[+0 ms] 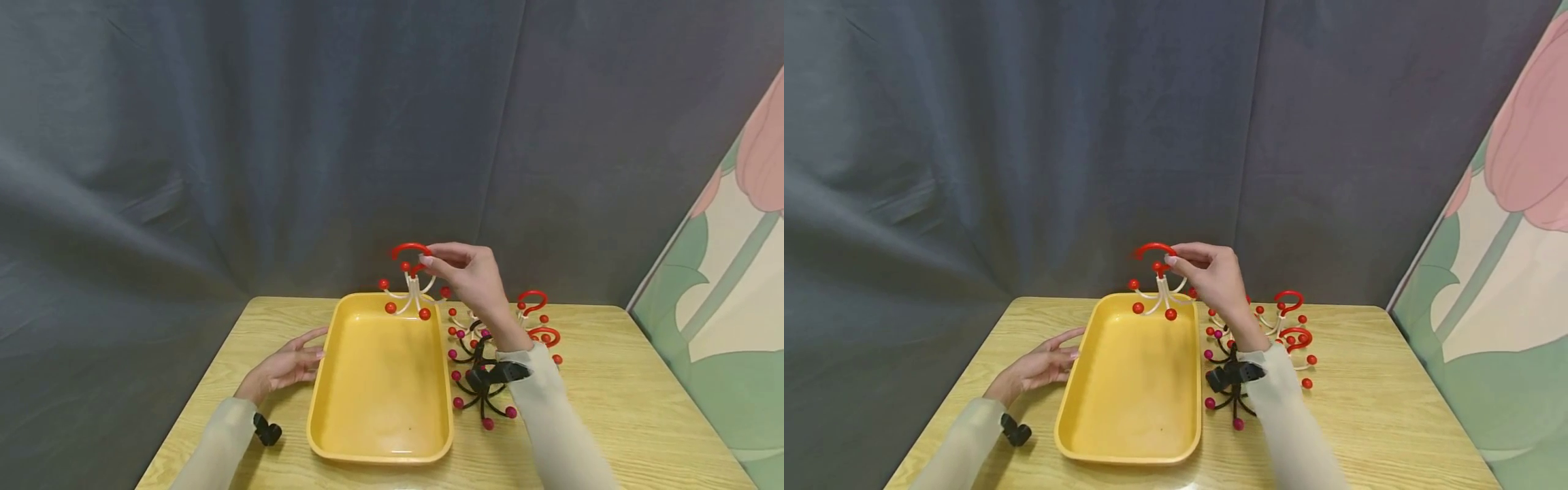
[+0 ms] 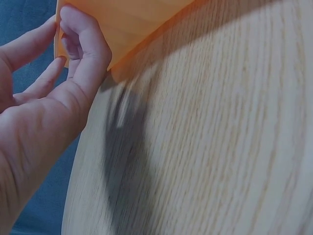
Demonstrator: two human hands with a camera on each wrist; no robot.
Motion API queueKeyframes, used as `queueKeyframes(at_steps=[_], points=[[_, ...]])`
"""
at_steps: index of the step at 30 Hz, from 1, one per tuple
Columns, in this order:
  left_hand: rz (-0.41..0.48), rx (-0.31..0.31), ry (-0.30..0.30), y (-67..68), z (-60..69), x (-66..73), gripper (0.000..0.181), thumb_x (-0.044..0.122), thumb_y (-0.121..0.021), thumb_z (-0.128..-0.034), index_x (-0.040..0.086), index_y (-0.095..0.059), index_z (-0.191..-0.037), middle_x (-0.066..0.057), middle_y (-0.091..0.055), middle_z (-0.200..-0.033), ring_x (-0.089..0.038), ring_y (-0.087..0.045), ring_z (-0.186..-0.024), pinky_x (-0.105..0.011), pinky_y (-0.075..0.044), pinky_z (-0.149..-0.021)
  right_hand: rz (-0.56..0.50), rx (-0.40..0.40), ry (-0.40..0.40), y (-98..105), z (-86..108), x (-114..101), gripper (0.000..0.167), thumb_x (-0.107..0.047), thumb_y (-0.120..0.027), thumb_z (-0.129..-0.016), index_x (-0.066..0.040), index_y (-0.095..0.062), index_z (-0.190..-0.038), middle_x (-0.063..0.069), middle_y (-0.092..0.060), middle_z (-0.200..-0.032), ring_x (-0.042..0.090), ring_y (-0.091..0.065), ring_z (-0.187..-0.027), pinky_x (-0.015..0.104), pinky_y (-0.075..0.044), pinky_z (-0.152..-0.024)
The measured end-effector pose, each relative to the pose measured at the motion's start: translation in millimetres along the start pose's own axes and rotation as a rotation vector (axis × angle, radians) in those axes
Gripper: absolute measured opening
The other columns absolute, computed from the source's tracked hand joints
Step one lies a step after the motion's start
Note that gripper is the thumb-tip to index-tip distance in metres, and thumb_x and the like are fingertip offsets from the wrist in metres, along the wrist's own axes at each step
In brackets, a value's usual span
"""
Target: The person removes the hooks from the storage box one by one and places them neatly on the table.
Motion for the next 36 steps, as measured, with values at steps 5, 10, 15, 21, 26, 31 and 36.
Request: queueKeyframes(at_steps=[5, 10, 15, 21, 26, 31, 36], points=[[-0.013, -0.001, 0.0, -1.0, 0.4, 0.6, 0.071, 0.001, -0.048, -0.1096, 0.017, -0.013, -0.17, -0.003, -0.068, -0.136, -0.017, -0.072, -0.115, -0.039, -0.063, -0.094, 0.09, 0.032, 0.011, 22, 17.0, -7, 0.034, -0.036, -0.082, -0.093, -0.013, -0.08, -0.117, 0.008, -0.082, -0.111, 0.008, -0.079, -0.093, 0.022, -0.062, -0.081], [-0.038, 0.017, -0.009, 1.2, 2.1, 1.6, 0.072, 0.002, -0.051, -0.1087, 0.016, -0.015, -0.17, -0.005, -0.062, -0.145, -0.019, -0.071, -0.117, -0.04, -0.062, -0.095, 0.109, 0.057, 0.028, 40, 33.2, -11, 0.032, -0.034, -0.081, -0.093, -0.011, -0.08, -0.115, 0.002, -0.084, -0.104, 0.006, -0.079, -0.089, 0.023, -0.063, -0.079], [-0.059, 0.035, -0.021, 2.2, 3.0, 0.5, 0.073, 0.003, -0.054, -0.1078, 0.015, -0.017, -0.169, -0.005, -0.062, -0.144, -0.019, -0.071, -0.117, -0.041, -0.063, -0.095, 0.089, 0.07, 0.034, 57, 49.9, -14, 0.031, -0.027, -0.08, -0.095, -0.004, -0.079, -0.116, -0.01, -0.083, -0.098, 0.006, -0.08, -0.089, 0.023, -0.063, -0.079], [-0.072, 0.042, -0.038, 3.4, 3.0, 0.0, 0.072, 0.002, -0.053, -0.1079, 0.015, -0.018, -0.169, -0.002, -0.067, -0.138, -0.019, -0.072, -0.115, -0.04, -0.063, -0.093, 0.195, 0.086, 0.01, 78, 70.7, -12, 0.031, -0.028, -0.079, -0.095, -0.006, -0.078, -0.118, -0.016, -0.082, -0.097, 0.005, -0.079, -0.09, 0.019, -0.059, -0.069], [-0.067, 0.031, -0.042, 3.5, 2.6, -1.5, 0.071, 0.002, -0.052, -0.1083, 0.015, -0.017, -0.169, 0.0, -0.069, -0.136, -0.017, -0.073, -0.114, -0.04, -0.063, -0.094, 0.222, 0.073, -0.016, 97, 92.7, -2, 0.03, -0.022, -0.078, -0.097, -0.004, -0.077, -0.12, -0.018, -0.082, -0.098, 0.003, -0.078, -0.09, 0.018, -0.059, -0.075], [-0.064, 0.025, -0.041, 3.1, 2.0, -3.0, 0.072, 0.003, -0.053, -0.1082, 0.015, -0.017, -0.169, 0.001, -0.069, -0.136, -0.017, -0.072, -0.115, -0.04, -0.063, -0.095, 0.24, 0.093, -0.076, 119, 116.7, 9, 0.031, -0.018, -0.078, -0.096, -0.003, -0.075, -0.123, -0.016, -0.082, -0.1, 0.001, -0.078, -0.092, 0.016, -0.059, -0.08], [-0.047, 0.033, -0.038, 3.7, 3.9, -3.1, 0.072, 0.002, -0.052, -0.1082, 0.016, -0.017, -0.169, 0.002, -0.07, -0.136, -0.017, -0.073, -0.116, -0.04, -0.063, -0.095, 0.296, 0.128, -0.118, 135, 135.8, 18, 0.032, -0.017, -0.079, -0.095, -0.005, -0.076, -0.124, -0.02, -0.081, -0.099, -0.002, -0.077, -0.092, 0.016, -0.057, -0.074]])
Point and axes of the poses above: each hand's wrist, its own z-axis away from the middle knuckle, its own y-axis out of the back of the hand, x = y × z, the point moved 1 cm from there along -z, towards the middle knuckle
